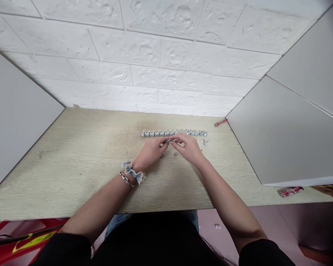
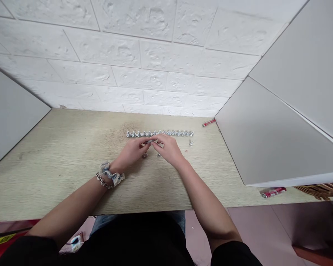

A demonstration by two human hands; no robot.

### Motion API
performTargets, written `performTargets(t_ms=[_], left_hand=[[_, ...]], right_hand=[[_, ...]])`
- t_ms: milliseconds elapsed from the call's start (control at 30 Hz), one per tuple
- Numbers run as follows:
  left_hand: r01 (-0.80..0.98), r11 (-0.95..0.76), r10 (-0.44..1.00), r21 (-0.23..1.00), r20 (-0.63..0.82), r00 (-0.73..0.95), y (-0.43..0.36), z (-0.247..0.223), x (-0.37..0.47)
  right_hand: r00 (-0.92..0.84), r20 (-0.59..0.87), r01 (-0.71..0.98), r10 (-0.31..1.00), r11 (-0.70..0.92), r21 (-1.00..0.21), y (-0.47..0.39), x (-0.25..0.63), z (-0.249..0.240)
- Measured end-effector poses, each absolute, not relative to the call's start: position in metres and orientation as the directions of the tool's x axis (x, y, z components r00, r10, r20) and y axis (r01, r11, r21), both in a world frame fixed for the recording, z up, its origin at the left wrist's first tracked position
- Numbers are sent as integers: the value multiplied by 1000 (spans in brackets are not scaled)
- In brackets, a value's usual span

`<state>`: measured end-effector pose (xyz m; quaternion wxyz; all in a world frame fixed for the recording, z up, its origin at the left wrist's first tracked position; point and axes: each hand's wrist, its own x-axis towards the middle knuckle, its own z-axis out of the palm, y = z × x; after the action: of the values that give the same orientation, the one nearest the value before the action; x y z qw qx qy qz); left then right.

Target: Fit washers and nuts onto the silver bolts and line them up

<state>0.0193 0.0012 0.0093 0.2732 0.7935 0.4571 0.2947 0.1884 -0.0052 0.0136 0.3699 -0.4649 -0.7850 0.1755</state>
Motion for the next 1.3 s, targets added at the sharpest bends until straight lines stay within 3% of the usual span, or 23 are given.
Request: performTargets(t_ms=[367,967,1300], left_hand=[[652,-513,856,559,269,442,0,11,20],[626,-547,834,556,291,470,-2,10,20],[644,-590,806,486,304,509,-5,8,21]], right_hand=[[-354,459,590,814,576,-566,-4,187,9],[-292,376,666,879,470,-579,-5,188,13],[-350,339,763,873,475,-438,-6,188,13]])
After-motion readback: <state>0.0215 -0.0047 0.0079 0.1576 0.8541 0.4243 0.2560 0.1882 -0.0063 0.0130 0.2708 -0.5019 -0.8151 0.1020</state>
